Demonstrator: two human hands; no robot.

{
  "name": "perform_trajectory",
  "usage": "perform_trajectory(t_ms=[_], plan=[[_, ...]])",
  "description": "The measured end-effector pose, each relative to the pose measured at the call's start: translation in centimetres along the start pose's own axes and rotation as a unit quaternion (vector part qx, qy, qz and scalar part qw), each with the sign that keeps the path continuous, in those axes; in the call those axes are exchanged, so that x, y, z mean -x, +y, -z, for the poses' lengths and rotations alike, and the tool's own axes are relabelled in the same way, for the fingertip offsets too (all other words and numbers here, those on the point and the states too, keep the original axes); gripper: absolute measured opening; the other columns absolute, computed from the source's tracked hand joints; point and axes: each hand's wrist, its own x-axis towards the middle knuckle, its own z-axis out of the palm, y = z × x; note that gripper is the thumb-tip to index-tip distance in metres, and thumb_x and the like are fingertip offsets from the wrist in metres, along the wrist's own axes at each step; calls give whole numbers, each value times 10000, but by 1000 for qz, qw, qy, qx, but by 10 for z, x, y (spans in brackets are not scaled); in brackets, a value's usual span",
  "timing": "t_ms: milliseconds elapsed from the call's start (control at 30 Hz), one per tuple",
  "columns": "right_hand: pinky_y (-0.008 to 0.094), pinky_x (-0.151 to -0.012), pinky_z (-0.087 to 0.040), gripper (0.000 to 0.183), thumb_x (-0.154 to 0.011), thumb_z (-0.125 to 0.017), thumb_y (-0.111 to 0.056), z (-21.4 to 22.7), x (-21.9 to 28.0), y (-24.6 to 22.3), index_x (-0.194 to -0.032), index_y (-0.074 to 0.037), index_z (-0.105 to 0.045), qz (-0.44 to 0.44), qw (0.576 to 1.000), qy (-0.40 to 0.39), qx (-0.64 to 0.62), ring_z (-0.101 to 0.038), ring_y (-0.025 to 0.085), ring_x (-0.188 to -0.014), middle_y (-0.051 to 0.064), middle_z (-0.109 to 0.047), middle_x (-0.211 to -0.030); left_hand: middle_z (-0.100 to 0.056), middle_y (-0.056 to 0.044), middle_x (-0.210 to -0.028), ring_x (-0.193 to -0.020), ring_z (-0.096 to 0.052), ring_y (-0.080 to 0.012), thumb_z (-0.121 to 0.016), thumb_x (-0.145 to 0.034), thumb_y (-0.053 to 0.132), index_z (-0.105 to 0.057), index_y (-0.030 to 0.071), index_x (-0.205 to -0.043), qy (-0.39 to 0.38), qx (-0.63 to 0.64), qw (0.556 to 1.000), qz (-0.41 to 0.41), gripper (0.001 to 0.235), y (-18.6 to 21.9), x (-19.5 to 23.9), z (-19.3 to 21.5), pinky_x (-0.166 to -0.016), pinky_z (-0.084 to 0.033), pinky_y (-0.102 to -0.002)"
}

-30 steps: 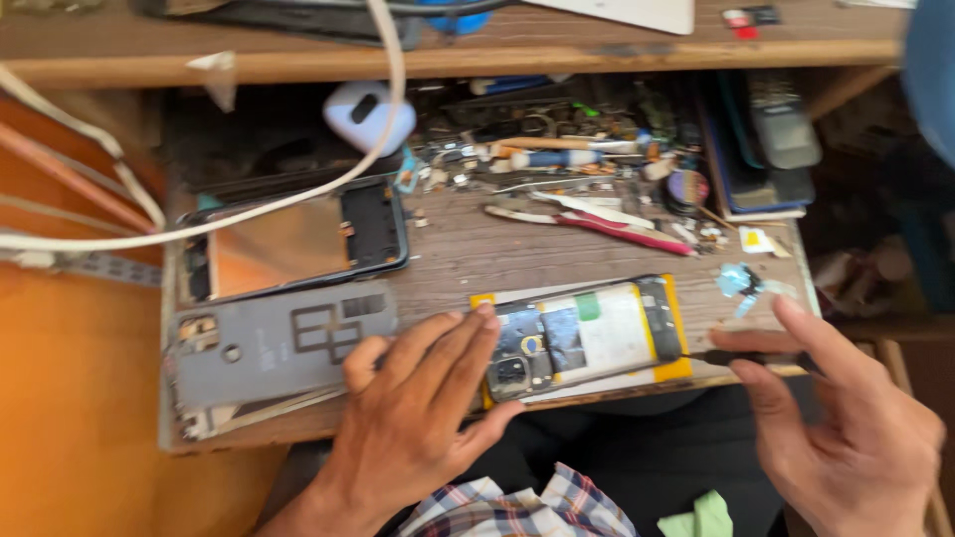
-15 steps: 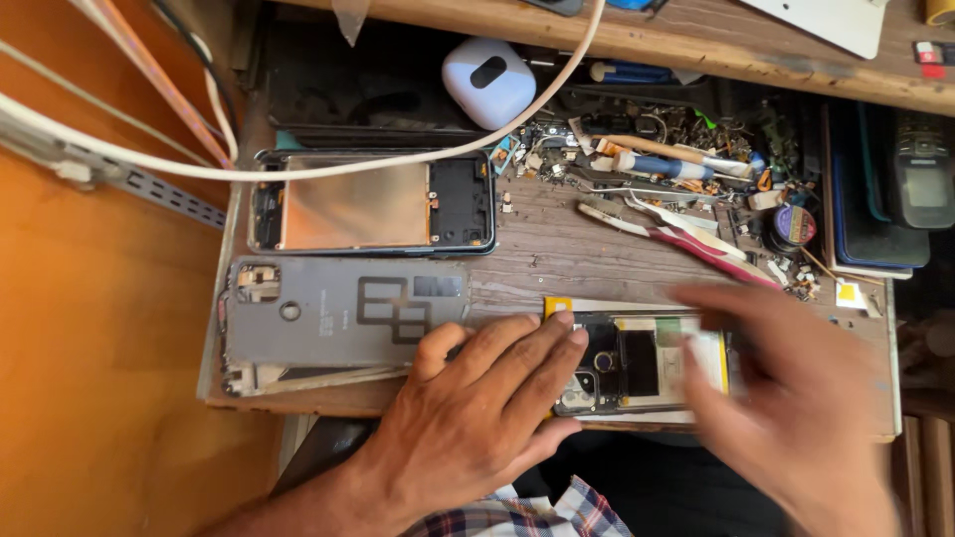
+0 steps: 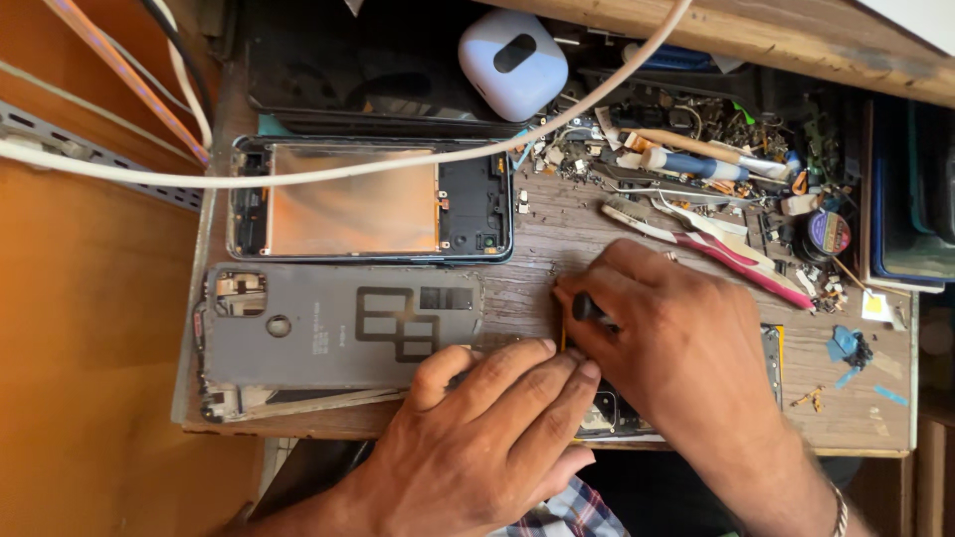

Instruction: The person uses a screwdriver to remove screws from the back of a disassembled smartphone, then briefly powers on the device to check the screen. The person continues to unscrew components around the camera module and battery area.

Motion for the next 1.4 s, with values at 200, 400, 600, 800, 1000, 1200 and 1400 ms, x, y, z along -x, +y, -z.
perform_trajectory(t_ms=[200,400,600,800,1000,1200,1400], plan=[[343,-525,-476,167,-772,-819,-157,9,9,19,-919,-119,-750,-51,996,69,-39,-624,185,-603,12,-709,-866,-667,-41,-1365,-1290,-580,-189,-738,-1000,417,-649,63,-1362,3,-11,1000,-6,514,0,-2,2,-1042,-294,-408],[204,-495,-315,130,-847,-815,-50,25,77,68,-906,-57,-699,-257,948,125,-140,-428,35,-555,3,-602,-720,-703,-30,-1281,-1216,-593,-180,-782,-941,477,-677,75,-1350,-3,-44,999,-11,583,0,-4,-8,-977,-275,-425],[158,-500,-357,123,-857,-798,-68,18,142,96,-899,-55,-684,-258,942,119,-181,-474,-12,-596,-34,-649,-828,-726,26,-1250,-1157,-611,-153,-832,-868,465,-711,107,-1292,3,-53,999,12,569,4,-7,-11,-939,-264,-394],[182,-504,-375,143,-857,-811,-94,4,159,94,-931,-51,-696,-230,952,104,-172,-473,16,-595,-18,-661,-882,-728,48,-1231,-1142,-607,-140,-844,-834,500,-730,111,-1265,-8,-76,997,19,592,9,-9,-14,-915,-258,-405],[196,-471,-374,144,-847,-805,-94,1,161,90,-940,-51,-704,-203,961,89,-165,-491,25,-571,-11,-683,-913,-734,45,-1213,-1146,-597,-140,-864,-805,479,-738,118,-1263,-13,-77,997,27,597,10,-10,-14,-918,-249,-408],[200,-483,-377,134,-846,-799,-102,6,154,87,-936,-51,-714,-240,949,62,-195,-486,29,-567,-19,-670,-885,-732,41,-1233,-1154,-596,-138,-848,-808,511,-731,119,-1263,-26,-62,997,35,612,10,-9,-14,-925,-249,-404],[198,-502,-380,109,-855,-787,-90,7,153,87,-936,-50,-725,-282,931,43,-228,-498,30,-609,-22,-666,-861,-733,38,-1234,-1162,-600,-130,-840,-834,503,-728,110,-1263,-26,-66,997,26,593,7,-7,-14,-931,-251,-402]])
